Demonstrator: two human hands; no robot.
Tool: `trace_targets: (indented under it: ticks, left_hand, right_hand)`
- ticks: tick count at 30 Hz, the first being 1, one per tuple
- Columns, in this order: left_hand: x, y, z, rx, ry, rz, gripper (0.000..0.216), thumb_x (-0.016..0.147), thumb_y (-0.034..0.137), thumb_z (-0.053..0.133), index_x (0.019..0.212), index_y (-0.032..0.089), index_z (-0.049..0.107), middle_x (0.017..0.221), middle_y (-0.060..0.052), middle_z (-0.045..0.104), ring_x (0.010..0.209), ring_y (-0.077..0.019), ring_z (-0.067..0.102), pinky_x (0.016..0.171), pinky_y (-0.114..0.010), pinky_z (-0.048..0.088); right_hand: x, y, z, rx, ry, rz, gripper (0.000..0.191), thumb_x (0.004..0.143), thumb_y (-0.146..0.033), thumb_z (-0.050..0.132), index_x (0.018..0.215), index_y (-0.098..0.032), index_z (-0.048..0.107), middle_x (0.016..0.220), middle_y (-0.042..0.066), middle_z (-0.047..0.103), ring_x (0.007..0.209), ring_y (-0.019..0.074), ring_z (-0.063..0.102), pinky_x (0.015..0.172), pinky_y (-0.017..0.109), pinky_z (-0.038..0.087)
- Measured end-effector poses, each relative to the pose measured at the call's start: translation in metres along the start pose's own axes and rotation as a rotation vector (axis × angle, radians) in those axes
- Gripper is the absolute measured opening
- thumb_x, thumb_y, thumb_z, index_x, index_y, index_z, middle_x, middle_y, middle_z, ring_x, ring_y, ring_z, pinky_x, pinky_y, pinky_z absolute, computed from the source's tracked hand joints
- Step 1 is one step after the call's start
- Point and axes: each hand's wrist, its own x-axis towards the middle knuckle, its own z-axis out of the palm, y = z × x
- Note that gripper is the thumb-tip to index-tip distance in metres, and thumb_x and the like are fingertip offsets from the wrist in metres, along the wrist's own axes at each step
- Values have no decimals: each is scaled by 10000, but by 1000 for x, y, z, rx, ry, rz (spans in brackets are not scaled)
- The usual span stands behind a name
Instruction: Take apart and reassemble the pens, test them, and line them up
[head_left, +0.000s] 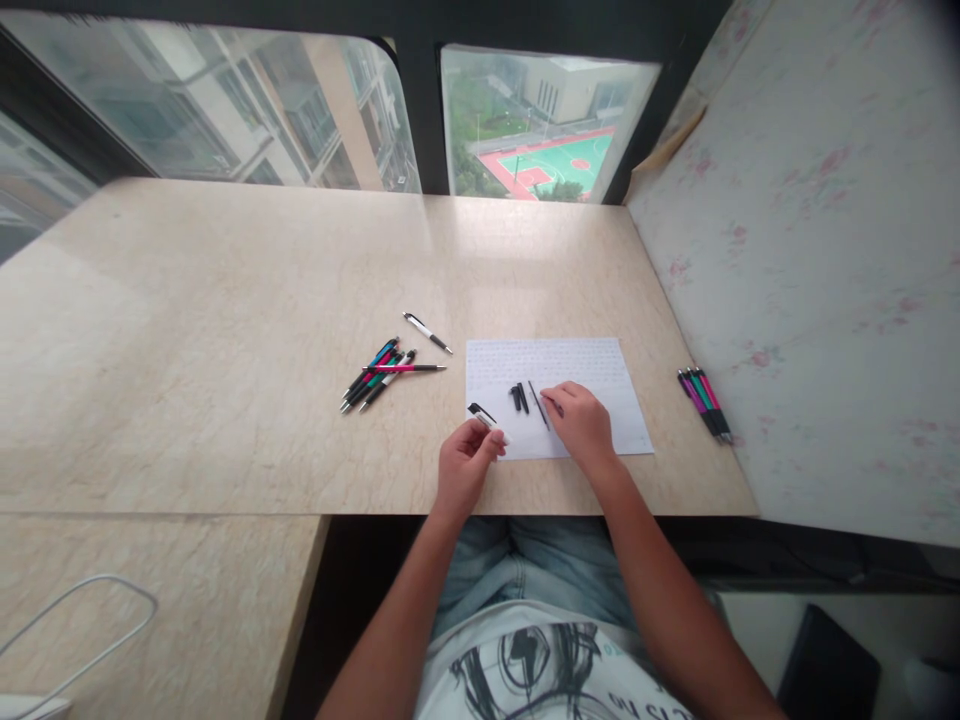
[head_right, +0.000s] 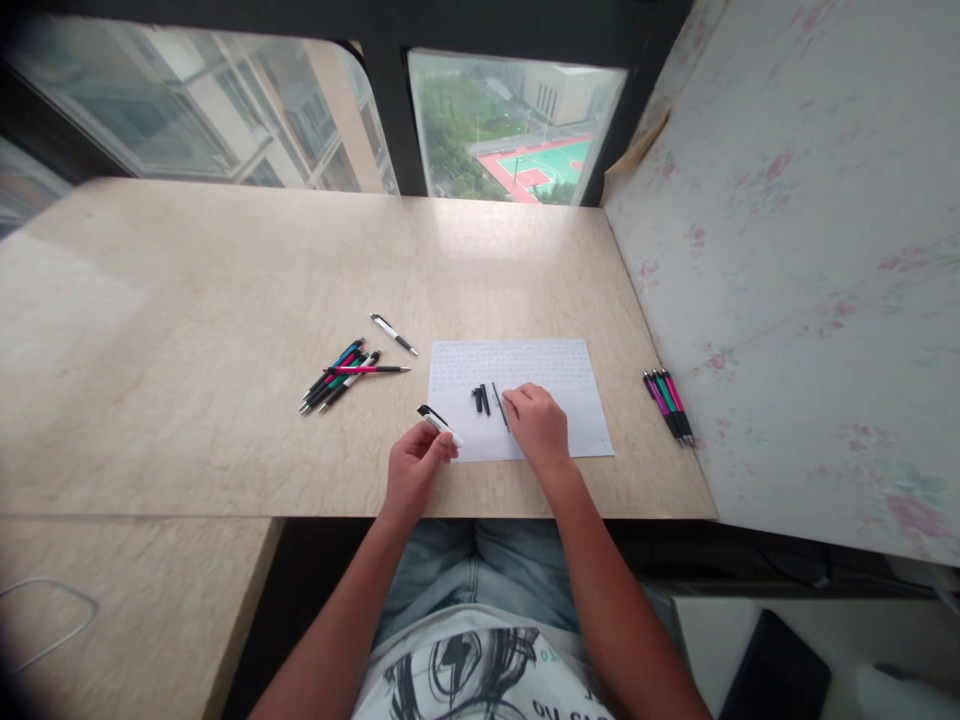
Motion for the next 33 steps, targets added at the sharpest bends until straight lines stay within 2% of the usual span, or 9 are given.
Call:
trace_targets:
  ticks: [4,7,10,13,18,22,33]
  left_hand:
    - [2,-6,-2,-50,3,5,285,882,440,661,832,161,692,686,-26,653,622,-127,564,616,-257,455]
    - [3,-11,-3,-122,31,-3,296,895,448,640,897,158,698,750,-47,673,638,-132,569,613,-266,459]
    - [3,-11,-3,-183,58,-26,293,877,450,660,919,162,690,799,-55,691,648,-134,585,621,-273,469]
    - [2,-6,-2,-257,68,-48,272,853,432,693,902,165,687,799,-45,695,650,-124,587,633,-266,465]
    - [0,2,3,-422,71,-118,254,825,398,734,889,155,691,760,-30,666,637,-107,567,623,-249,446]
    - [-2,4,8,-514,41,-177,255,812,382,753,897,150,694,748,-21,641,636,-100,563,618,-243,448]
    - [-7,0,14,-664,-14,-251,225,814,340,765,910,143,717,781,-27,655,676,-94,585,651,-224,465]
  right_hand:
    - [-5,-2,-4,209,52,67,205,916,-264,571,931,-220,771,925,70,754,809,203,653,769,352,506]
    - [-16,-16,-6,572,74,257,204,872,-343,644,930,-200,777,893,76,773,736,196,672,697,342,540]
    - [-30,-39,-8,905,-49,360,241,801,-400,728,924,-200,783,863,72,782,736,198,692,684,335,567]
    - [-39,-59,-8,1057,-124,389,248,773,-409,757,908,-204,789,850,69,786,734,197,703,686,335,583]
    - [-41,-70,-10,1084,-102,316,159,804,-356,739,895,-235,789,901,51,780,832,209,715,733,336,584]
    - [-40,-72,-14,1040,-65,223,115,841,-314,710,888,-244,787,916,47,760,851,200,698,699,308,561]
    - [-42,-76,-18,916,-11,196,62,851,-252,688,846,-227,744,844,25,717,782,173,655,666,284,520]
